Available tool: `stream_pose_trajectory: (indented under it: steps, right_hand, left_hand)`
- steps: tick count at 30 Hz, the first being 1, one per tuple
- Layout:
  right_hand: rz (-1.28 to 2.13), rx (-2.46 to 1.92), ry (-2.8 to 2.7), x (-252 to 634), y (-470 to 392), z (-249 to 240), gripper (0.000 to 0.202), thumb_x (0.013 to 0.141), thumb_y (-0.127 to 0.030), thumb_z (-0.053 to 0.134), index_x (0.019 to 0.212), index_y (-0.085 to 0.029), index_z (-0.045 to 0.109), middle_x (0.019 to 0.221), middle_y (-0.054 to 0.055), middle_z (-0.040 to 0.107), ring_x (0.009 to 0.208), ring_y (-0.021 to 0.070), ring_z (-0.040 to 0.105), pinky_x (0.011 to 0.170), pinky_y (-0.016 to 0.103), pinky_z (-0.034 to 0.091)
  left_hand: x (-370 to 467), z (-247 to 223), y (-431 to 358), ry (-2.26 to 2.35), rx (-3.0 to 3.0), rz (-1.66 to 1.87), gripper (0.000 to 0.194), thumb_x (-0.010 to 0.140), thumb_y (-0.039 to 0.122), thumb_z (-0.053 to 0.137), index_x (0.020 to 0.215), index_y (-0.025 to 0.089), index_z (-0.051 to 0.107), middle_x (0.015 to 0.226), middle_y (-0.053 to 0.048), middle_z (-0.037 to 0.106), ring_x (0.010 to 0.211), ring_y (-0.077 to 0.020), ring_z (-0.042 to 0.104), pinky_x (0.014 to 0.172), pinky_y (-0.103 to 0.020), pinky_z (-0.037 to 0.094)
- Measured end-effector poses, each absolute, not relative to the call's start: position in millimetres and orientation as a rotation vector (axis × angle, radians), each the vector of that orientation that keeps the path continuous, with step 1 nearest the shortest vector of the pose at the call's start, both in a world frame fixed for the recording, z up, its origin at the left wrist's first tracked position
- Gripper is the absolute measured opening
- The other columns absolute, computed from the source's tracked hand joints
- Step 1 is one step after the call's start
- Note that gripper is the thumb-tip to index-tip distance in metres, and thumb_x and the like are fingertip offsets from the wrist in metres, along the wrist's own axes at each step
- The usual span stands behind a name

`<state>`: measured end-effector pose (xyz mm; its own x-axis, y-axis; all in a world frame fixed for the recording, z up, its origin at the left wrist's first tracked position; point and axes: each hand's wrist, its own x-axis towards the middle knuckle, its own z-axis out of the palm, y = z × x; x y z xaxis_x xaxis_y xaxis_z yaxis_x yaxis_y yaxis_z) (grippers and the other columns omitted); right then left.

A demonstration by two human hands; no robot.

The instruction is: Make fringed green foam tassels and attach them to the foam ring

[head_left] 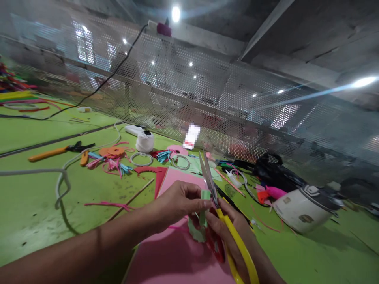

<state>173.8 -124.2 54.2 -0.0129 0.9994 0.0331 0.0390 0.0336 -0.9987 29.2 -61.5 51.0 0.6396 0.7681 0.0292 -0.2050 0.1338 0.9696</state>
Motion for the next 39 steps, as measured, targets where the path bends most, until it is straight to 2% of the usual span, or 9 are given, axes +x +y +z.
stream_pose_trajectory:
  steps: [5,11,20,22,24,28,30,34,39]
  right_hand:
    - [1.143,-1.204,-1.273,172.1,-125.2,54.8,0.053,0.067,-0.058,0.068,0.099,-0.017,0.061,0.084,0.007,0.068,0.07,0.0175,0.064,0.066,0.026,0.051]
    - [1.163,-1.211,-1.285,173.6,-124.7,55.0,0.054,0.064,-0.056,0.071,0.099,-0.017,0.059,0.083,0.007,0.068,0.074,0.0199,0.066,0.066,0.027,0.052]
    - [1.164,-1.189,-1.259,172.9,-122.9,52.3,0.053,0.066,-0.058,0.068,0.098,-0.017,0.058,0.085,0.007,0.069,0.07,0.0179,0.066,0.069,0.027,0.051]
    - [1.154,-1.168,-1.258,173.5,-122.1,51.1,0.052,0.066,-0.057,0.069,0.097,-0.017,0.059,0.082,0.007,0.068,0.065,0.0166,0.064,0.066,0.027,0.051]
    - [1.161,-1.166,-1.247,174.7,-121.6,49.9,0.051,0.067,-0.055,0.07,0.099,-0.017,0.059,0.072,0.003,0.065,0.054,0.0132,0.06,0.056,0.024,0.05]
    - [1.218,-1.213,-1.202,176.5,-121.7,49.0,0.049,0.071,-0.052,0.067,0.107,-0.019,0.056,0.057,-0.004,0.056,0.039,0.0084,0.048,0.036,0.018,0.038]
    - [1.202,-1.208,-1.199,175.8,-121.9,49.4,0.05,0.069,-0.051,0.07,0.105,-0.019,0.057,0.062,-0.002,0.06,0.045,0.0098,0.053,0.042,0.018,0.042]
    - [1.148,-1.193,-1.216,172.9,-121.8,50.2,0.05,0.065,-0.054,0.071,0.095,-0.017,0.059,0.075,0.003,0.064,0.065,0.0146,0.061,0.062,0.023,0.049]
    - [1.17,-1.173,-1.205,173.1,-121.2,49.3,0.046,0.065,-0.051,0.073,0.093,-0.017,0.059,0.069,-0.001,0.059,0.059,0.012,0.056,0.057,0.022,0.048]
  left_hand:
    - [30.3,48.5,-60.1,0.573,1.247,0.768,0.041,0.06,0.048,0.075,0.062,0.011,0.057,0.053,0.0,0.059,0.044,-0.0099,0.054,0.048,-0.024,0.046]
    - [28.9,48.2,-60.7,0.515,1.246,0.783,0.039,0.06,0.045,0.076,0.06,0.013,0.054,0.051,0.001,0.059,0.043,-0.0098,0.054,0.046,-0.022,0.043]
    - [29.9,48.0,-60.9,0.554,1.247,0.758,0.039,0.062,0.046,0.074,0.067,0.011,0.058,0.055,-0.001,0.059,0.047,-0.011,0.055,0.05,-0.024,0.044]
    - [29.9,49.5,-60.9,0.585,1.279,0.764,0.039,0.062,0.047,0.073,0.067,0.011,0.059,0.055,-0.001,0.058,0.048,-0.0103,0.053,0.051,-0.024,0.043]
    - [29.9,50.8,-60.7,0.613,1.308,0.778,0.039,0.064,0.048,0.071,0.066,0.011,0.059,0.053,0.0,0.057,0.048,-0.0096,0.052,0.051,-0.023,0.041]
    - [30.0,50.2,-60.2,0.604,1.328,0.772,0.038,0.068,0.048,0.068,0.067,0.01,0.061,0.055,-0.001,0.057,0.05,-0.0098,0.052,0.052,-0.023,0.04]
    - [30.1,48.9,-60.3,0.591,1.328,0.759,0.038,0.068,0.048,0.067,0.068,0.01,0.062,0.056,-0.001,0.057,0.051,-0.0101,0.052,0.053,-0.024,0.041]
    - [30.2,49.5,-61.8,0.561,1.338,0.733,0.037,0.07,0.047,0.066,0.07,0.01,0.062,0.061,-0.002,0.061,0.055,-0.0106,0.054,0.057,-0.024,0.043]
    - [29.0,54.1,-65.6,0.464,1.316,0.672,0.031,0.076,0.042,0.062,0.078,0.011,0.063,0.071,-0.005,0.065,0.057,-0.0111,0.058,0.061,-0.027,0.047]
